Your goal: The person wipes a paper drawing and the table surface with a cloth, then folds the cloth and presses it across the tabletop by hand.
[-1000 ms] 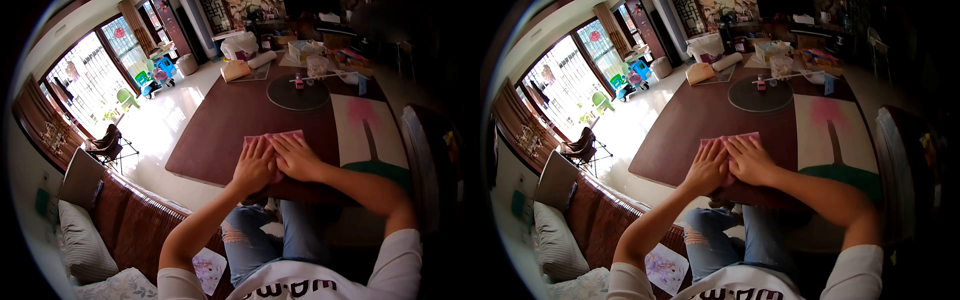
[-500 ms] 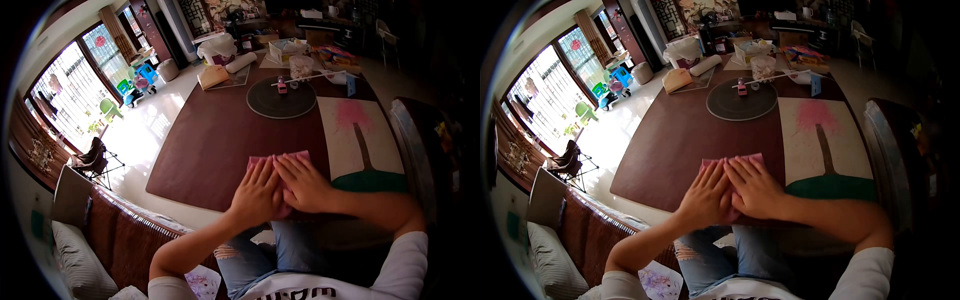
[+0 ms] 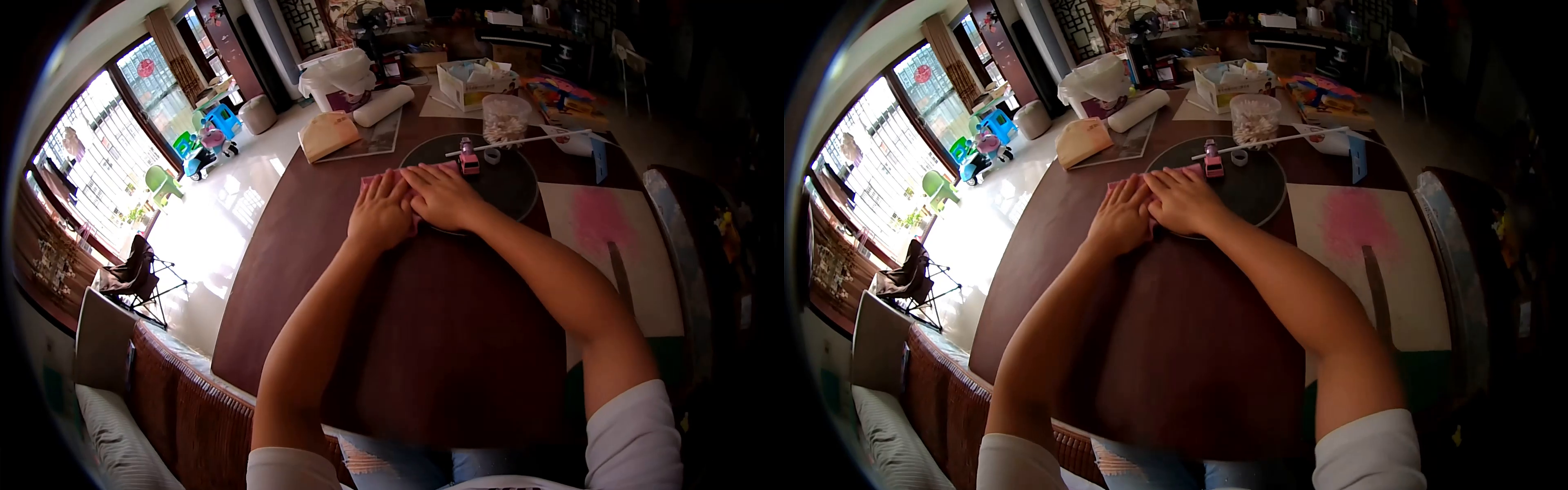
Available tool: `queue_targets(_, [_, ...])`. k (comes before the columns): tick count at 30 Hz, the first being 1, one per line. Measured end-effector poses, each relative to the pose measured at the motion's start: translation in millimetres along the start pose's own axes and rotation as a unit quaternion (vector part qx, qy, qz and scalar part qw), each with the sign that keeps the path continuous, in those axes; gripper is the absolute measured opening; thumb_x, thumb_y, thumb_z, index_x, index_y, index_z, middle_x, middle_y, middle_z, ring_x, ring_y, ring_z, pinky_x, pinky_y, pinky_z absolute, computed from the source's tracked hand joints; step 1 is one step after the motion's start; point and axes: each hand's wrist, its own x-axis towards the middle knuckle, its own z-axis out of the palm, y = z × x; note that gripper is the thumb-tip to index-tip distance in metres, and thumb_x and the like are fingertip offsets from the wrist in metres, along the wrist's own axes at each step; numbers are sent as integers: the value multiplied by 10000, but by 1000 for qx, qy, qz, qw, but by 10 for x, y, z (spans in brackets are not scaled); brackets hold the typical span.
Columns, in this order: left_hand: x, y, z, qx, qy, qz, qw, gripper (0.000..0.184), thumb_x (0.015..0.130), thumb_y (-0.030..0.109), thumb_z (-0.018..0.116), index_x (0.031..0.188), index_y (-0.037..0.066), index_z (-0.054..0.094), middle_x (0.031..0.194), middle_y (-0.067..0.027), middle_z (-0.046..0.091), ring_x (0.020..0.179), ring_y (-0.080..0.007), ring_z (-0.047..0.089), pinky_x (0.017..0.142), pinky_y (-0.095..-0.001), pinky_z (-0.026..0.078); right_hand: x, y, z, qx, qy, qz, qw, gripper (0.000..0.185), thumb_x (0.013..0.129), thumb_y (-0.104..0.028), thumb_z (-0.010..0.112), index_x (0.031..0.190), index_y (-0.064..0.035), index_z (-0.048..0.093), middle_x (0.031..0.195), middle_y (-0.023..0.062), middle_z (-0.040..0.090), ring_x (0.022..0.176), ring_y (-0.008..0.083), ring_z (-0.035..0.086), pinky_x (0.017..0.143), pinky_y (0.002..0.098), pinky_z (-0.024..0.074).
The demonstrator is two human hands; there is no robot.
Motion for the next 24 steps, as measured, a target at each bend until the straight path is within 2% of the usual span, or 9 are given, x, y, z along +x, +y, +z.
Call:
queue_targets(7, [492,-356,212,14,-44,-41,998,504,941,304,312,1424,166,355,1491,-125,311,1388,-266,275,1144,-388,188,523,232,193,15,-41,62,997,528,894,-290,369,1379,-85,399,1416,91,428,1318,243,380,1104,398,247])
queue_targets(9, [479,-355,232,6,-43,-46,998,505,943,314,317,1424,164,354,1494,-123,306,1391,-261,270,1143,-391,190,508,238,242,12,-24,73,997,522,899,-344,385,1369,-123,432,1405,45,449,1317,195,382,1097,387,242])
queue_targets(13, [439,-306,169,22,-51,-54,997,505,948,334,320,1424,169,354,1497,-120,301,1394,-261,262,1143,-399,188,473,159,195,-4,-45,92,995,525,904,-354,370,1389,-157,413,1419,41,433,1331,184,361,1101,399,228])
queue_targets(16, [224,-179,44,12,-56,-46,997,509,955,360,322,1424,167,354,1494,-125,305,1391,-265,267,1141,-408,187,280,-7,100,-7,-41,83,996,530,906,-351,363,1396,-152,401,1430,44,419,1333,187,358,1102,406,225])
queue_targets(19, [-112,35,-178,-73,-37,-72,994,511,960,376,328,1420,155,359,1481,-141,320,1384,-285,277,1136,-425,197,7,-229,-123,6,-66,70,995,543,903,-326,354,1408,-127,376,1447,66,392,1344,217,342,1115,405,207])
queue_targets(22, [-481,249,-363,-57,-37,-51,996,508,961,370,336,1420,154,361,1473,-163,327,1378,-308,284,1133,-439,201,-329,-428,-273,22,-88,47,995,556,903,-317,363,1418,-108,355,1451,100,379,1353,246,325,1125,413,190])
queue_targets(24, [-698,346,-401,-50,-20,-26,998,506,961,367,351,1417,148,368,1461,-192,333,1370,-331,294,1129,-451,204,-573,-583,-356,-16,-44,6,999,563,885,-329,404,1399,-98,385,1422,99,418,1334,239,355,1100,432,237])
